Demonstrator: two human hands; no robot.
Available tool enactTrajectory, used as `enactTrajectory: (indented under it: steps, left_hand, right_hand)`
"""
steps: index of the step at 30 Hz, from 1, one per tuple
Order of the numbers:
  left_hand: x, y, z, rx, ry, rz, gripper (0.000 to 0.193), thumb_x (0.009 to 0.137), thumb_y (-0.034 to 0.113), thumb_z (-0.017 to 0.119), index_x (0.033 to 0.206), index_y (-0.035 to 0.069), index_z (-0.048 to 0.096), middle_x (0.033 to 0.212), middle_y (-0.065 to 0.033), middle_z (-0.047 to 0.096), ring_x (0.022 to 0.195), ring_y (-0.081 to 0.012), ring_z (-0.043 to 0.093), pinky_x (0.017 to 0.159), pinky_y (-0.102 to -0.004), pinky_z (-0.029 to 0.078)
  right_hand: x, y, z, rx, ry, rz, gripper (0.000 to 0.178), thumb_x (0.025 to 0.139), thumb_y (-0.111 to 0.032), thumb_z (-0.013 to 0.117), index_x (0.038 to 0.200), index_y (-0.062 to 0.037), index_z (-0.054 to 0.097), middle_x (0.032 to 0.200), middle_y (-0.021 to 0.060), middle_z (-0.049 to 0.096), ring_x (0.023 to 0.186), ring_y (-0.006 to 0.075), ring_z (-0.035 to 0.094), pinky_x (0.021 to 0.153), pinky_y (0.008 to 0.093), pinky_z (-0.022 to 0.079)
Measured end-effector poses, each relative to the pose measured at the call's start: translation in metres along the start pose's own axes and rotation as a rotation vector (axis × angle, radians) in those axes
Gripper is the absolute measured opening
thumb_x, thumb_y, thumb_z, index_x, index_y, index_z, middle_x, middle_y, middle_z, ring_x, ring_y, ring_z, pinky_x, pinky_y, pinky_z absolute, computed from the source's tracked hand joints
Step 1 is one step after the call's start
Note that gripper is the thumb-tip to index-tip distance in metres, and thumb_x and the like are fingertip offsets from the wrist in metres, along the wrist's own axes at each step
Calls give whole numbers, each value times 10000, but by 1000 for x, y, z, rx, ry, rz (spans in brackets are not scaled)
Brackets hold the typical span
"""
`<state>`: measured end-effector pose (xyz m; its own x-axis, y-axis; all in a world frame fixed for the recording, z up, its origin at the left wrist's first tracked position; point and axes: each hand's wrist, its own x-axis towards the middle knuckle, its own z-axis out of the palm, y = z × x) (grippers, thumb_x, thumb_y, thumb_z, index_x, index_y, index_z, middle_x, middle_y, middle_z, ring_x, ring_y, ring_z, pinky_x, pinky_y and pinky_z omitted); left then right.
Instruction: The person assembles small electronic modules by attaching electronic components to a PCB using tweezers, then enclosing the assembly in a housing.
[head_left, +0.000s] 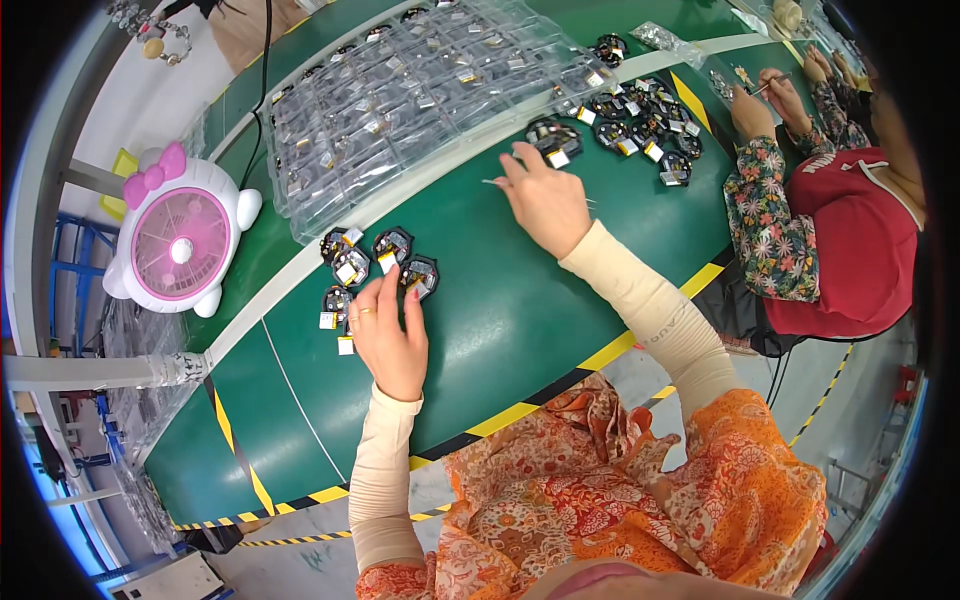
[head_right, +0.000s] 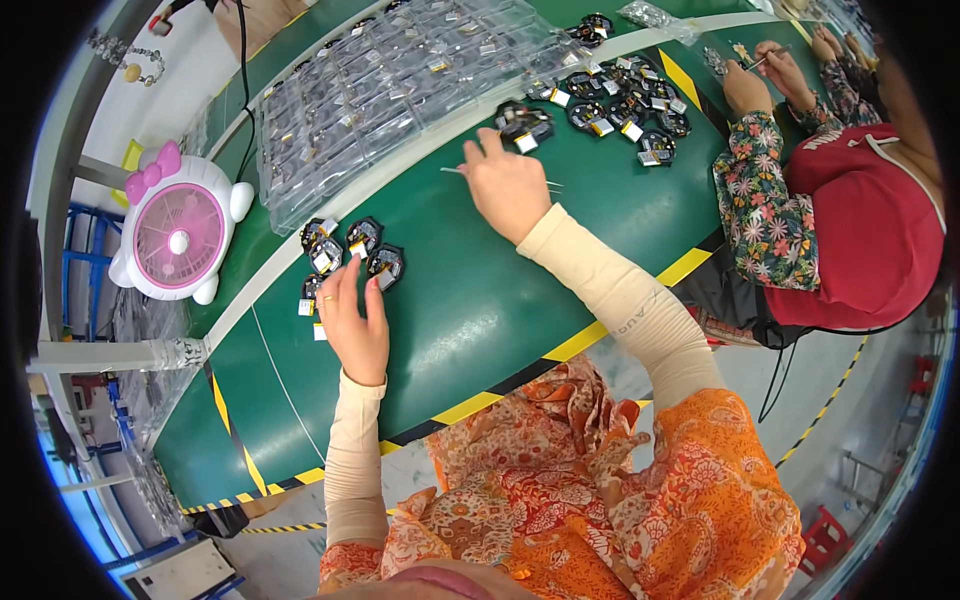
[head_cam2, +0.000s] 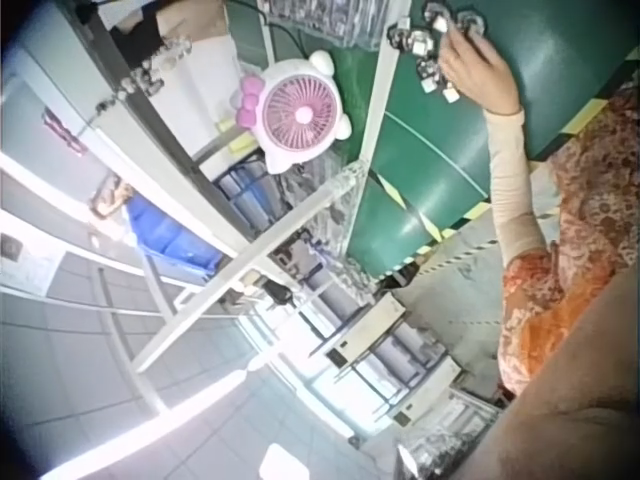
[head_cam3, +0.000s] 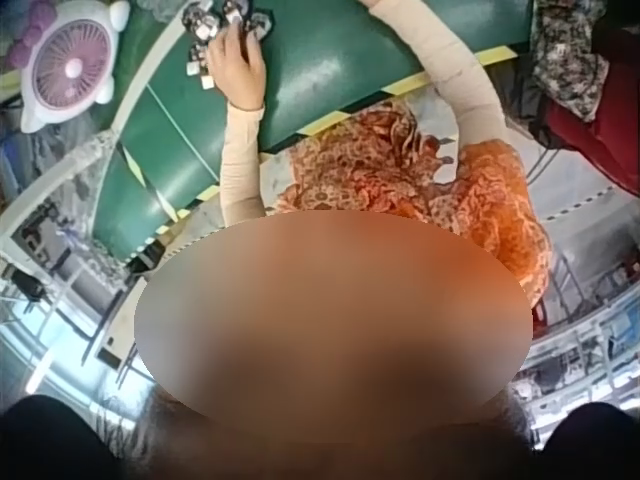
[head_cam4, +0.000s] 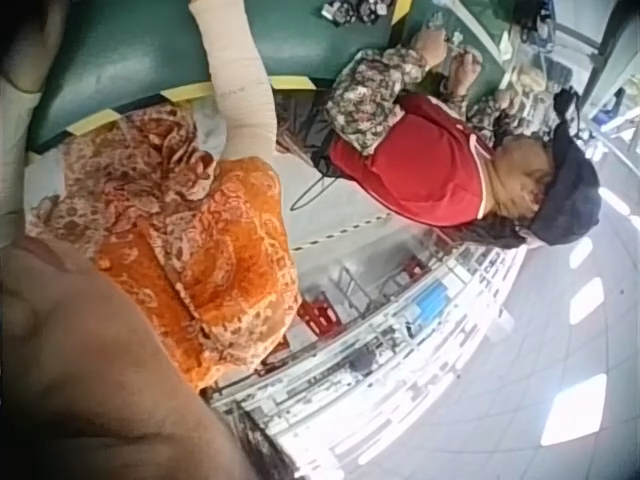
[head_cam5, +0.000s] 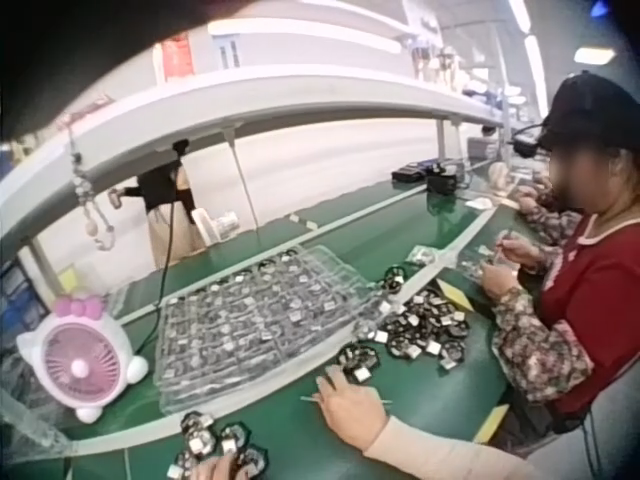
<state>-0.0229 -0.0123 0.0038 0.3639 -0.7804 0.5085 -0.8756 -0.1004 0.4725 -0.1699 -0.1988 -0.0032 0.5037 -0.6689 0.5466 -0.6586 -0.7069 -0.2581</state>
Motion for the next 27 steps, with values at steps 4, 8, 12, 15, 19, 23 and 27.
enactTrajectory:
  steps: [4,8,12,15,19,23,27]
  left_hand:
    - [4,-5,13,403,-97,210,468,717,229,675,1105,10,535,1179,-112,494,1034,-282,462,915,-417,320]
    - [7,0,11,229,-146,143,399,712,169,671,1070,32,558,1096,-98,528,941,-286,486,836,-399,385]
    - [7,-4,9,-19,-24,97,434,654,57,710,1056,35,550,1018,-120,512,912,-309,493,780,-375,430]
    - [3,-13,14,-150,15,27,443,656,18,704,1067,38,540,996,-138,499,941,-317,497,800,-373,429]
    - [2,-8,12,-280,71,39,461,679,-52,669,1106,32,514,1066,-136,468,970,-287,510,796,-334,457]
    - [2,-1,11,-686,84,-204,547,714,-87,637,1215,18,447,1259,-111,361,1085,-232,482,819,-309,494]
    - [2,-13,8,-1140,-81,-530,547,779,-64,583,1283,29,392,1248,-108,417,1071,-186,500,813,-307,498]
  right_hand:
    - [-18,-40,8,244,-2,-304,199,788,-230,584,861,-47,551,838,92,507,564,222,582,473,329,475]
    - [-32,-56,13,344,-196,-423,210,771,-211,597,876,-34,554,855,97,521,594,233,590,511,339,482]
    - [-33,-59,11,466,-326,-323,268,761,-176,615,984,-35,570,972,85,565,706,262,605,587,352,496]
    - [-29,-65,14,655,-291,-261,283,743,-102,625,1013,-45,561,932,105,586,722,256,607,612,343,491]
    - [-21,-66,10,952,-414,66,322,764,-43,620,1075,-17,542,811,62,587,672,116,562,610,250,457]
    - [-19,-60,9,1203,-495,226,283,794,-72,607,1067,-12,562,689,-13,531,597,41,452,531,199,369]
    - [-24,-73,-4,1281,-434,306,159,833,-61,548,978,-7,588,604,-80,441,509,0,342,447,173,249]
